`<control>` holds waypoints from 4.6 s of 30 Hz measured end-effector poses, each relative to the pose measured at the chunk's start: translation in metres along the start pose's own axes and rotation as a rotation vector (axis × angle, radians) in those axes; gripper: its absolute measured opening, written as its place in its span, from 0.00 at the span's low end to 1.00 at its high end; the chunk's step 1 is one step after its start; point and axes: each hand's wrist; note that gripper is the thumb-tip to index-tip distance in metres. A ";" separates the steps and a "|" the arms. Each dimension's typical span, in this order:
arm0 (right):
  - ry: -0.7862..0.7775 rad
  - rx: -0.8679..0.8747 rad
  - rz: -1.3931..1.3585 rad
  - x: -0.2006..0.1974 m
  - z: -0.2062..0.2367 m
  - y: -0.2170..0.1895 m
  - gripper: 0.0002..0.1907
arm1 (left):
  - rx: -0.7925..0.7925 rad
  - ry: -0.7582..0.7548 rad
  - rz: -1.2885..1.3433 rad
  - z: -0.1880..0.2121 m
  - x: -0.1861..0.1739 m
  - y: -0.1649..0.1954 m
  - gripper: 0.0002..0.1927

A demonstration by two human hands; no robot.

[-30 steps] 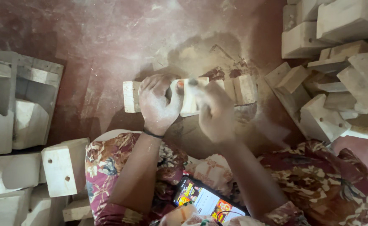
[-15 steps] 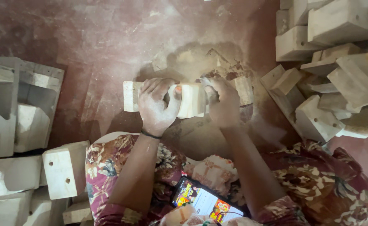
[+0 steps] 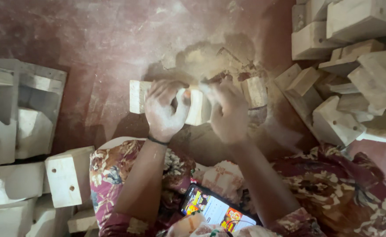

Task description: The person sits on the floor among piles of white chalk-like blocks and smooths them one at a time, holding each block in one hand while scraping and rubbing its surfaces with a small blade-like tool in the other hand. A phone plays video in their lap throughout, and finished blocks are set back onto the surrounding piles.

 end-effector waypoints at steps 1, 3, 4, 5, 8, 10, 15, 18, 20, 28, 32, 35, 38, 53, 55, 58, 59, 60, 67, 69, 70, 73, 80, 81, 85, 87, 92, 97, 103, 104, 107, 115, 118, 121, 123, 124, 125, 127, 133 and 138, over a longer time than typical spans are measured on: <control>-0.013 0.064 0.022 0.000 0.000 -0.001 0.23 | 0.006 0.007 -0.027 0.001 0.000 0.001 0.08; -0.027 0.176 0.073 0.001 0.000 0.000 0.20 | 0.036 0.033 -0.078 0.001 0.000 0.001 0.08; -0.061 0.173 0.071 0.001 0.000 0.000 0.18 | 0.023 0.023 -0.058 0.000 -0.001 0.001 0.08; -0.091 0.171 0.069 0.001 0.000 0.001 0.15 | 0.012 0.009 -0.038 0.001 -0.001 0.001 0.07; -0.040 0.067 0.011 0.003 0.000 -0.001 0.19 | 0.002 0.012 -0.048 0.001 -0.001 0.002 0.06; -0.001 0.072 0.023 0.005 0.001 -0.005 0.20 | -0.023 0.031 -0.061 0.002 0.000 0.003 0.06; -0.046 0.333 -0.100 0.012 0.004 -0.013 0.04 | -0.073 0.082 -0.054 0.003 0.004 0.004 0.06; 0.027 0.211 -0.053 0.015 0.006 -0.012 0.05 | -0.102 0.071 -0.113 0.002 0.005 0.005 0.05; 0.005 0.275 0.017 0.015 0.006 -0.012 0.03 | -0.110 0.094 -0.101 0.002 0.006 0.005 0.05; 0.015 0.249 0.032 0.013 0.002 -0.015 0.05 | -0.071 0.164 -0.089 0.003 0.009 0.004 0.05; -0.051 0.272 0.137 0.020 0.004 0.013 0.08 | -0.082 0.172 -0.078 0.003 0.009 0.003 0.04; 0.018 0.298 -0.042 0.021 0.007 0.026 0.10 | -0.124 0.179 -0.028 0.003 0.008 0.004 0.04; 0.069 0.258 0.060 0.010 0.010 0.027 0.12 | -0.128 0.173 -0.051 0.001 0.008 0.006 0.05; -0.011 0.142 -0.062 0.013 0.013 0.012 0.06 | -0.143 0.197 -0.076 0.003 0.016 0.005 0.05; -0.040 0.199 -0.043 0.013 0.012 0.010 0.04 | -0.147 0.195 -0.089 0.003 0.015 0.005 0.05; -0.018 0.228 0.029 0.012 0.007 0.003 0.07 | -0.109 0.193 -0.100 0.002 0.013 0.004 0.05; 0.005 0.141 0.017 0.010 0.005 0.000 0.12 | -0.122 0.181 -0.104 0.002 0.011 0.004 0.06; 0.028 0.056 0.007 0.010 0.004 -0.002 0.18 | -0.135 0.167 -0.106 0.001 0.011 0.003 0.06; -0.033 0.204 -0.048 0.010 0.002 -0.011 0.07 | -0.115 0.157 -0.071 0.001 0.007 0.004 0.05; -0.018 0.143 -0.076 0.011 0.002 -0.011 0.10 | -0.123 0.132 -0.076 0.000 0.006 0.004 0.04; -0.008 0.139 -0.079 0.011 0.001 -0.012 0.09 | -0.119 0.141 -0.086 0.000 0.006 0.003 0.05; 0.027 0.136 -0.062 0.010 0.002 -0.014 0.08 | -0.116 0.144 -0.115 0.001 0.006 0.003 0.06; 0.003 0.159 -0.113 0.009 0.001 -0.013 0.10 | -0.125 0.135 -0.098 0.002 0.006 0.001 0.05; 0.045 0.167 -0.154 0.010 0.000 -0.010 0.10 | -0.119 0.137 -0.065 0.002 0.007 0.002 0.05; 0.030 0.044 -0.204 0.006 -0.002 0.004 0.12 | -0.128 0.157 -0.142 0.001 0.008 0.004 0.05; -0.036 -0.008 -0.303 -0.001 0.003 0.007 0.13 | -0.132 0.169 -0.124 0.001 0.009 0.005 0.05; -0.121 -0.208 -0.014 -0.019 0.005 -0.007 0.13 | -0.181 0.170 -0.022 0.001 0.011 0.004 0.04; -0.156 -0.268 0.197 -0.016 -0.039 -0.018 0.14 | -0.171 0.203 -0.038 0.002 0.018 0.002 0.04; -0.304 -0.366 0.347 -0.037 -0.042 -0.030 0.10 | -0.166 0.240 -0.042 -0.002 0.026 0.004 0.04; -0.327 -0.356 0.391 -0.041 -0.035 -0.035 0.10 | -0.155 0.257 -0.055 -0.003 0.028 0.004 0.04; -0.379 -0.289 0.535 -0.041 -0.027 -0.039 0.10 | -0.160 0.257 -0.034 -0.004 0.030 0.005 0.04; -0.304 -0.345 0.496 -0.028 -0.057 -0.018 0.10 | -0.224 0.213 -0.035 -0.010 0.034 0.003 0.06; -0.297 -0.368 0.425 -0.043 -0.023 -0.027 0.15 | -0.228 0.226 -0.052 -0.009 0.037 0.004 0.07; -0.304 -0.324 0.491 -0.046 -0.003 -0.029 0.12 | -0.220 0.224 -0.087 -0.009 0.038 0.005 0.07; -0.269 -0.365 0.520 -0.039 -0.011 -0.023 0.17 | -0.205 0.228 -0.097 -0.009 0.036 0.005 0.07; -0.265 -0.381 0.558 -0.033 -0.022 -0.018 0.16 | -0.193 0.221 -0.077 -0.010 0.034 0.004 0.07; -0.259 -0.397 0.596 -0.027 -0.035 -0.012 0.14 | -0.179 0.215 -0.057 -0.011 0.032 0.004 0.07; -0.330 -0.389 0.607 -0.018 -0.059 -0.003 0.11 | -0.173 0.203 -0.045 -0.014 0.029 0.004 0.06; -0.460 -0.560 0.659 -0.029 -0.042 -0.026 0.04 | -0.199 0.195 -0.048 -0.016 0.027 0.007 0.07; -0.401 -0.453 0.681 -0.030 -0.025 -0.045 0.04 | -0.130 0.172 -0.021 -0.014 0.025 0.006 0.06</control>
Point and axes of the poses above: each hand's wrist, its own z-axis away from the middle knuckle, its own x-axis out of the palm, y = z × x, and after that the axes turned 6 degrees about -x, right-handed
